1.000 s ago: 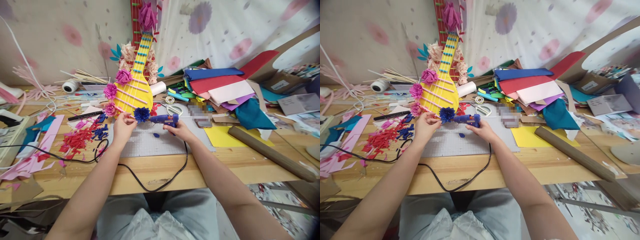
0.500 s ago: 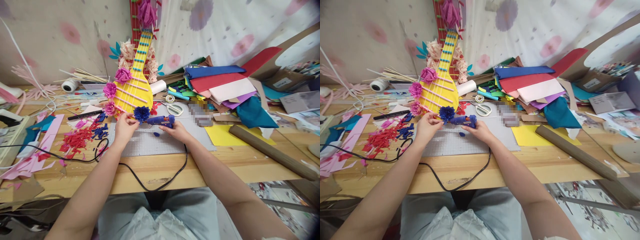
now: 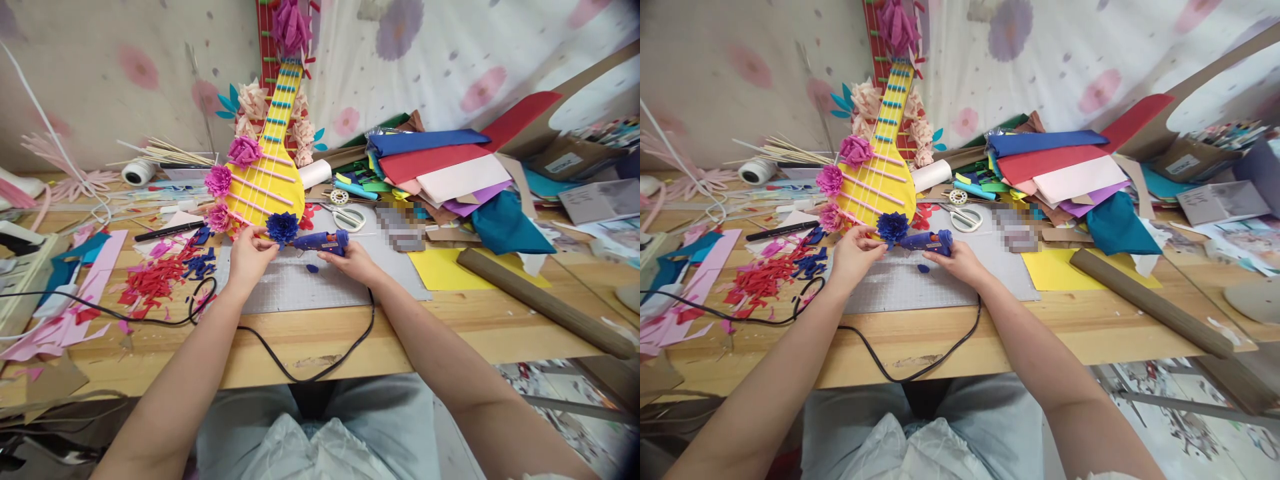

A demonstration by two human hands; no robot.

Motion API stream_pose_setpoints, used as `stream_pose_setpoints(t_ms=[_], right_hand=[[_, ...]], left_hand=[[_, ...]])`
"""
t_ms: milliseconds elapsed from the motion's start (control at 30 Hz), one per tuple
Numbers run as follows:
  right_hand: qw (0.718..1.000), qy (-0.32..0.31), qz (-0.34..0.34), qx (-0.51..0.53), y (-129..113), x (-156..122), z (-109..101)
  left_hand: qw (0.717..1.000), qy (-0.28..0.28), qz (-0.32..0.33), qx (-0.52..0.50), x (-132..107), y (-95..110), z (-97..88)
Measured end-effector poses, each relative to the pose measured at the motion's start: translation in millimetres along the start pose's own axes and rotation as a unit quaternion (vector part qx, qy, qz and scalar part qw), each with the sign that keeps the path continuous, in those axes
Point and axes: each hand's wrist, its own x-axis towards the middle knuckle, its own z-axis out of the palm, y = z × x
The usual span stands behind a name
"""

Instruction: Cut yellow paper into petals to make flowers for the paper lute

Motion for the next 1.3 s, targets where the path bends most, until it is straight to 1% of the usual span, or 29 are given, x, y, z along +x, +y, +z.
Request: stream_pose_setpoints(t_ms=[167, 467, 600, 700, 833, 933, 1033, 1133, 1233, 1300], right_hand=[[1.000, 0.006, -0.004, 0.007, -0.8, 0.2, -0.3], [1.000, 0.013, 0.007, 0.024, -3.4, 0.0, 0.3], [0.999, 0.014, 0.018, 0.050, -1.7, 0.2, -1.3], [0.996, 0.032, 0.042, 0.077, -0.7, 0.5, -7.6], [0.989, 0.098, 0.067, 0.088, 4.4, 2.4, -22.4], [0.985, 0.151, 0.072, 0.045, 14.6, 5.9, -32.2], [0.978, 0.192, 0.073, -0.045, 25.7, 11.1, -36.4], [0.967, 0.200, 0.098, -0.125, 33.2, 18.1, -35.4], [0.961, 0.194, 0.107, -0.166, 36.2, 24.2, -32.8], [0.959, 0.188, 0.101, -0.184, 35.0, 24.9, -32.9]], left_hand=[[1.000, 0.000, -0.002, 0.003, 0.4, -1.8, 0.1], [1.000, -0.007, 0.006, 0.016, -0.6, -2.4, 1.1], [1.000, -0.015, 0.005, 0.014, -1.1, -3.4, 1.3], [1.000, -0.018, 0.004, 0.007, -0.9, -4.8, 1.8], [1.000, -0.017, 0.016, 0.021, -0.9, -4.8, 1.9], [0.998, -0.021, 0.043, 0.052, -2.3, -2.5, 1.8], [0.994, -0.027, 0.081, 0.073, -4.3, 0.3, 2.5], [0.989, -0.036, 0.115, 0.089, -6.1, 1.1, 3.7], [0.987, -0.039, 0.131, 0.090, -7.1, -0.5, 4.5], [0.985, -0.041, 0.144, 0.085, -7.3, -1.8, 4.6]])
